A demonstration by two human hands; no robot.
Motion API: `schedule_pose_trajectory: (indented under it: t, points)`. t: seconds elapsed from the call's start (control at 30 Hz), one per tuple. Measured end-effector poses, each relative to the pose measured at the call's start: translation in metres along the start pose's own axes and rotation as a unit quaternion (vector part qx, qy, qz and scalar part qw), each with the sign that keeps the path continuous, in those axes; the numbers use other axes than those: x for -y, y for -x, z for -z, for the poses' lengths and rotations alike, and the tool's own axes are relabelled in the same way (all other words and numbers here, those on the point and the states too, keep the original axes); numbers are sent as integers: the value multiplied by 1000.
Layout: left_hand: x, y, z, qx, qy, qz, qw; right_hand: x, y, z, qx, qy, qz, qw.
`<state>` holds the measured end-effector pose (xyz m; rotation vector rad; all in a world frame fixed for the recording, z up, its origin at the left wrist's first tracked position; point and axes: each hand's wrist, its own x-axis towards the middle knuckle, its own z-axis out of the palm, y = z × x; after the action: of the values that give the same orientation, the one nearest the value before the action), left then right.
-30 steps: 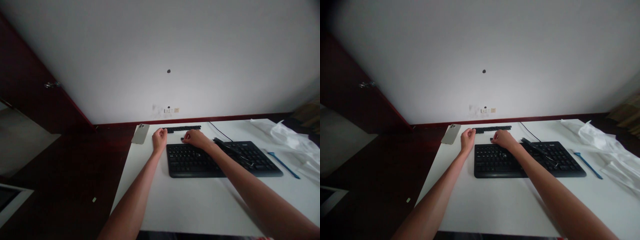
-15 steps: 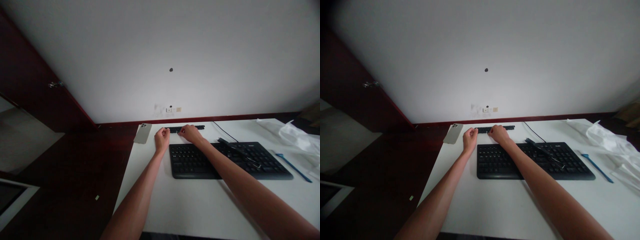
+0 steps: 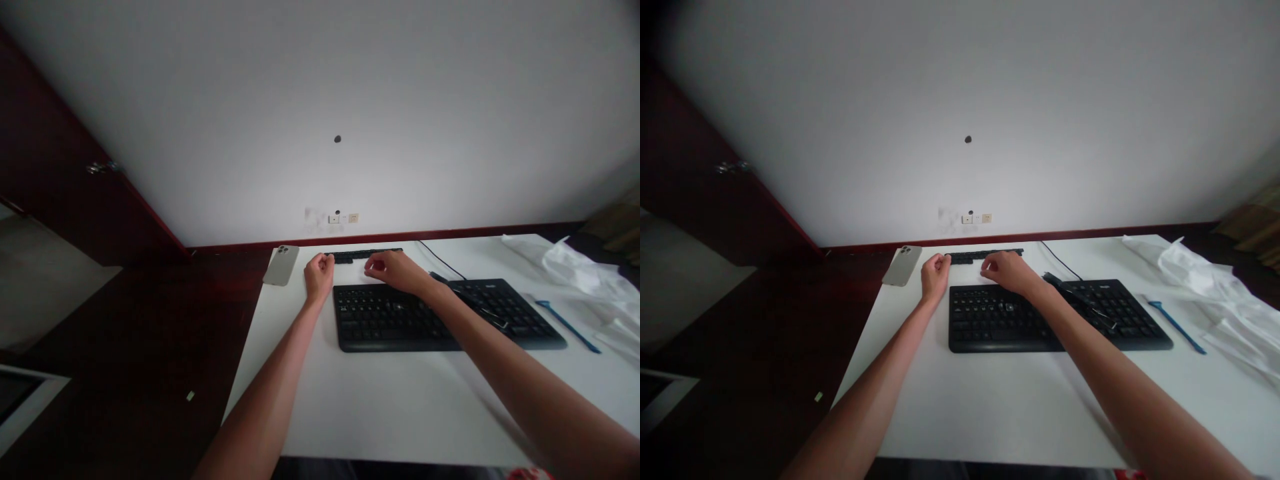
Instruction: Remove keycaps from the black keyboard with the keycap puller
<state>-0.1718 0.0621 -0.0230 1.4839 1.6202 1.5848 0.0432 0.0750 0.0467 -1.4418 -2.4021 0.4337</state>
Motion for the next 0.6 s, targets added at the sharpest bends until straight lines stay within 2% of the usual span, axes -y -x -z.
schedule_pose_trajectory:
  t: [0.13,0.3,0.43,0.6]
  points:
    - [0,0,1,1,1,-11,1000,-7,37,20,66,-23,48,996]
    - [0,0,2,-1,-5,-26,1000,-8,61,15,113,-20,61,992]
    - [-1,1,2,0,-6,-19,1000,-6,59,13,112,-35,44,992]
    - [-1,0,1,6,-7,-11,1000,-18,30,11,55,-51,-20,997]
